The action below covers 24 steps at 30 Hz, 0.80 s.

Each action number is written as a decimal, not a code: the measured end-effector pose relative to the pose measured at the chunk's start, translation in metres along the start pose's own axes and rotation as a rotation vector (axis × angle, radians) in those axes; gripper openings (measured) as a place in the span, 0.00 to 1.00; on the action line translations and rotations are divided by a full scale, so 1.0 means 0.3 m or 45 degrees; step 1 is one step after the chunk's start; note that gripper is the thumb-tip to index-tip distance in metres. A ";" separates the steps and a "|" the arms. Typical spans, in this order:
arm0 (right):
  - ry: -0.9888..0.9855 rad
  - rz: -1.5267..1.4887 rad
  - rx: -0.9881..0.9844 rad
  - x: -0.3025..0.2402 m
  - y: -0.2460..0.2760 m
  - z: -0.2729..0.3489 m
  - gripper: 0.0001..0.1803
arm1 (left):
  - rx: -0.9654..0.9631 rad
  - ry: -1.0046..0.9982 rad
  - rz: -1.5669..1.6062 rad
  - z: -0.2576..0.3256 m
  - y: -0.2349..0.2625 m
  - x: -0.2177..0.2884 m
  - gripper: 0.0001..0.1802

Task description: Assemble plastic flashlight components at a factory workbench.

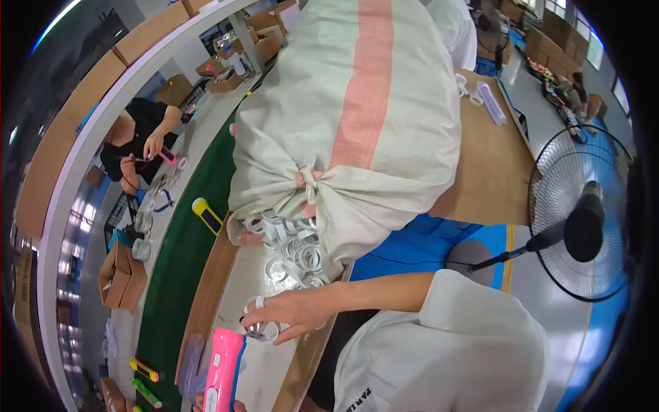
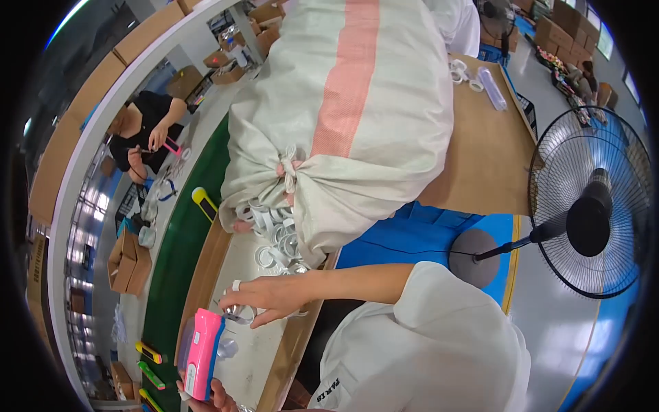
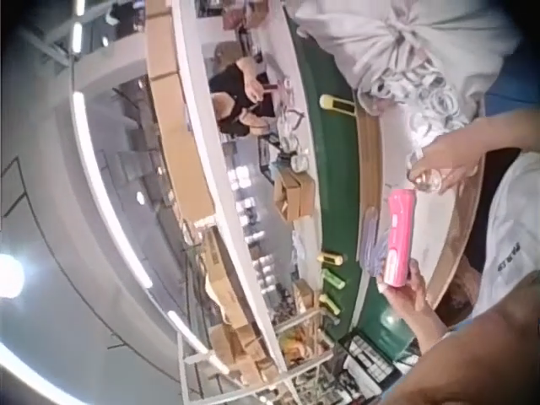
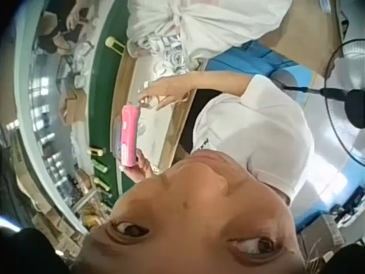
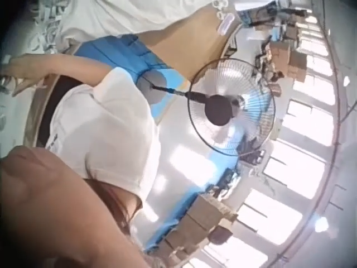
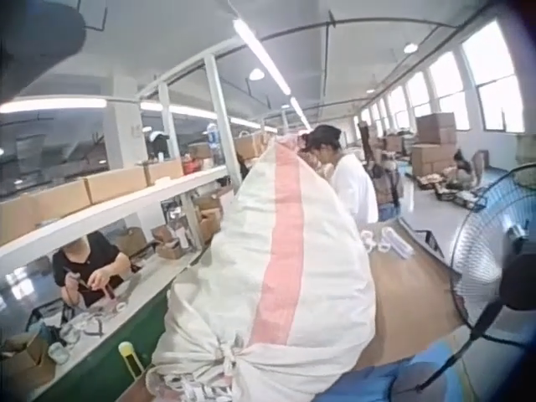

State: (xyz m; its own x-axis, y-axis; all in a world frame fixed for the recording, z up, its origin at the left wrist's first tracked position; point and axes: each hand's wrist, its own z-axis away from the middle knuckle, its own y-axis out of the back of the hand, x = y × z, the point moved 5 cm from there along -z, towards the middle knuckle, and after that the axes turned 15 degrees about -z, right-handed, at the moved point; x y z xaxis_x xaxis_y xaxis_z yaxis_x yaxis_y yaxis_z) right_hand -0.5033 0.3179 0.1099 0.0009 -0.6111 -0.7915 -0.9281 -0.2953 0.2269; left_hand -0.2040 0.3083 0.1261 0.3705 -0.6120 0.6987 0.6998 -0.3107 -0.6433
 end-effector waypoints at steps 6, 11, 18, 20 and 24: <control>0.223 0.111 0.296 -0.066 0.043 0.018 0.30 | 0.312 -0.331 -0.300 -0.008 -0.158 0.019 0.21; -0.115 0.064 0.103 -0.096 0.091 0.025 0.28 | 0.455 -0.231 -1.222 0.048 -0.238 0.054 0.27; -0.212 0.268 -0.335 -0.257 0.081 -0.022 0.31 | -0.151 -0.553 -2.396 0.004 -0.347 0.069 0.24; -0.111 0.198 -0.256 -0.264 0.080 0.008 0.31 | -0.234 -0.775 -2.391 -0.011 -0.387 0.054 0.24; 0.399 -0.038 0.087 -0.247 -0.006 0.059 0.33 | -0.044 -0.169 -1.542 -0.069 -0.346 -0.110 0.37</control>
State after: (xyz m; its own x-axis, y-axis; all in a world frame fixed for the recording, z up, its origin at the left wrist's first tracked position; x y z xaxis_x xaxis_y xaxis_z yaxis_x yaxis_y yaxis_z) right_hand -0.5082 0.3767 0.1582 0.1334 -0.8023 -0.5818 -0.9488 -0.2730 0.1589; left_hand -0.3016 0.3456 0.1633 -0.4494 0.1655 0.8779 0.6203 -0.6494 0.4399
